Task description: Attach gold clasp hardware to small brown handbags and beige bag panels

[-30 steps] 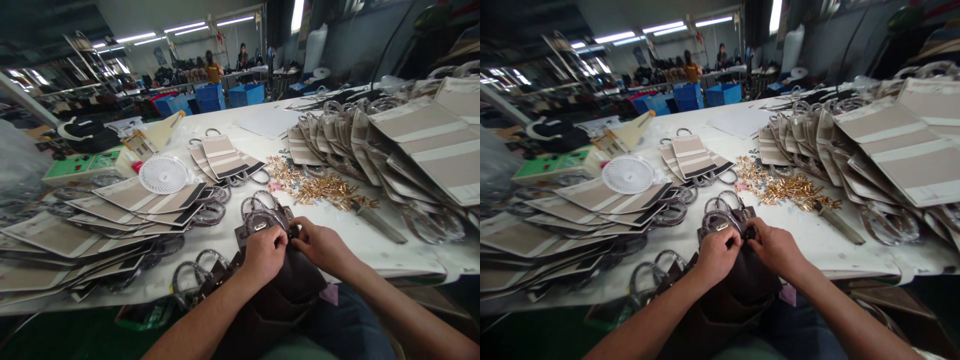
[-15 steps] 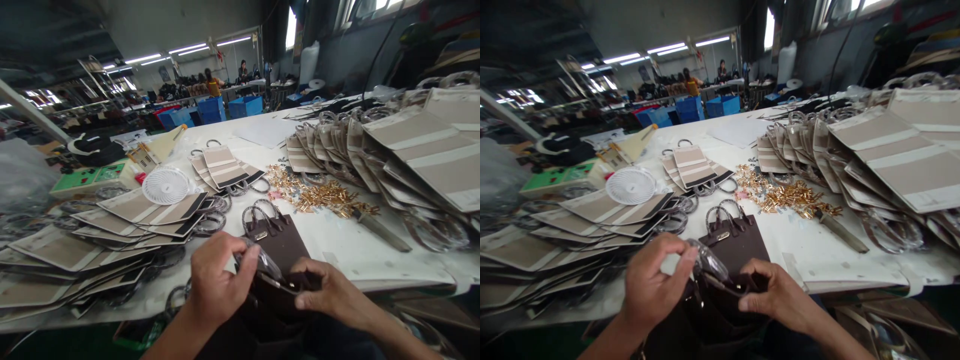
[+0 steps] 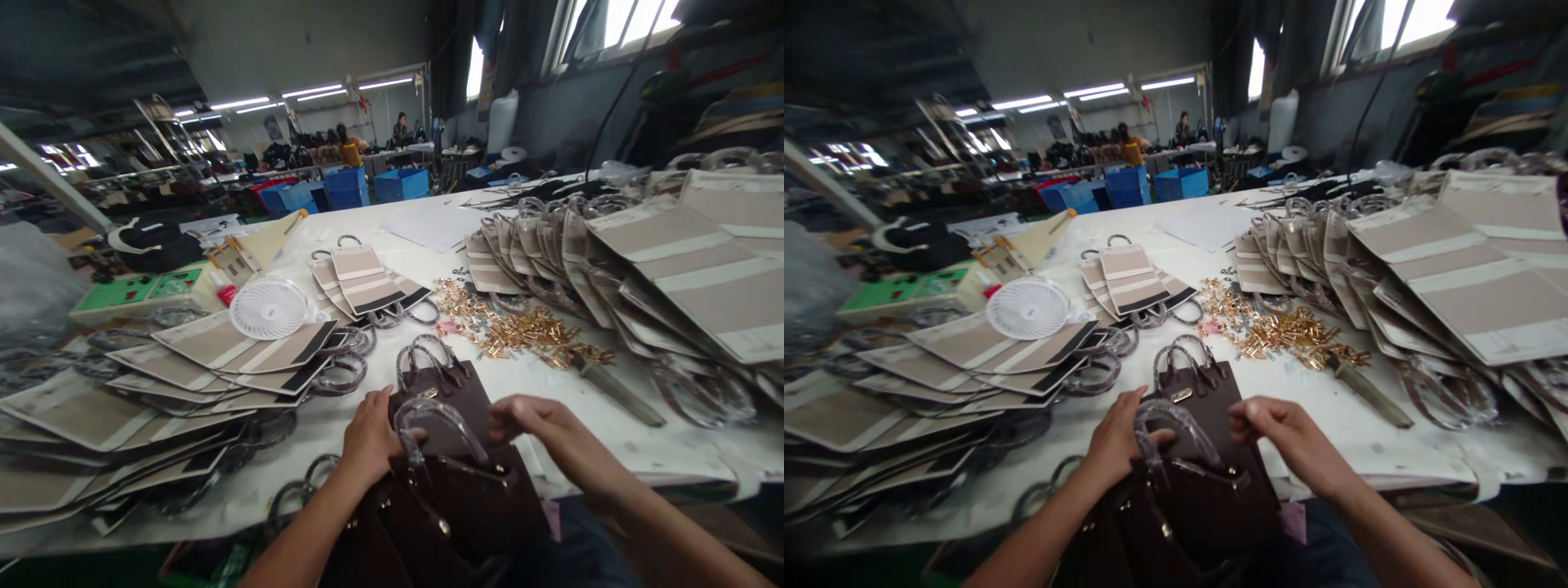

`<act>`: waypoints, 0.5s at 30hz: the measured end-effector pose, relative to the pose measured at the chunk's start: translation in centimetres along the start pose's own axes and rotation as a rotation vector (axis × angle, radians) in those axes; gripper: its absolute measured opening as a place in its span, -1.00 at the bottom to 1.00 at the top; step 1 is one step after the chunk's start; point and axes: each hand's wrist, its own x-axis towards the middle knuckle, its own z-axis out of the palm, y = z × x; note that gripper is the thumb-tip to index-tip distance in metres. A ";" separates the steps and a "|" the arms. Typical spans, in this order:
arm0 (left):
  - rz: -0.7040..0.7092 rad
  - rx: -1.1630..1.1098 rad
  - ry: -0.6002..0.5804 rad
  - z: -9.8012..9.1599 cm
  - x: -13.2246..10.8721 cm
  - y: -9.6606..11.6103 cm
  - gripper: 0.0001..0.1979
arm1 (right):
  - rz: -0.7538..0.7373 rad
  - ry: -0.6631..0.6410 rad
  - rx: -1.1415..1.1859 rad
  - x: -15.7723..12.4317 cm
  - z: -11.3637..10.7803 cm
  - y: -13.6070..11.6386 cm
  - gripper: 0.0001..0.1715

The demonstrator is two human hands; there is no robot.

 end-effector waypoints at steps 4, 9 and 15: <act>0.043 0.099 -0.038 0.4 -0.2 0.7 -0.49 | -0.073 0.419 -0.632 7.0 -4.4 3.7 -0.61; 0.042 0.048 0.029 1.6 0.2 0.2 -0.51 | -0.075 0.473 -0.876 11.0 -6.0 6.9 -0.68; -0.008 -0.112 0.103 2.1 0.5 -0.7 -0.70 | -0.200 0.438 -0.788 9.8 -5.4 6.8 -0.72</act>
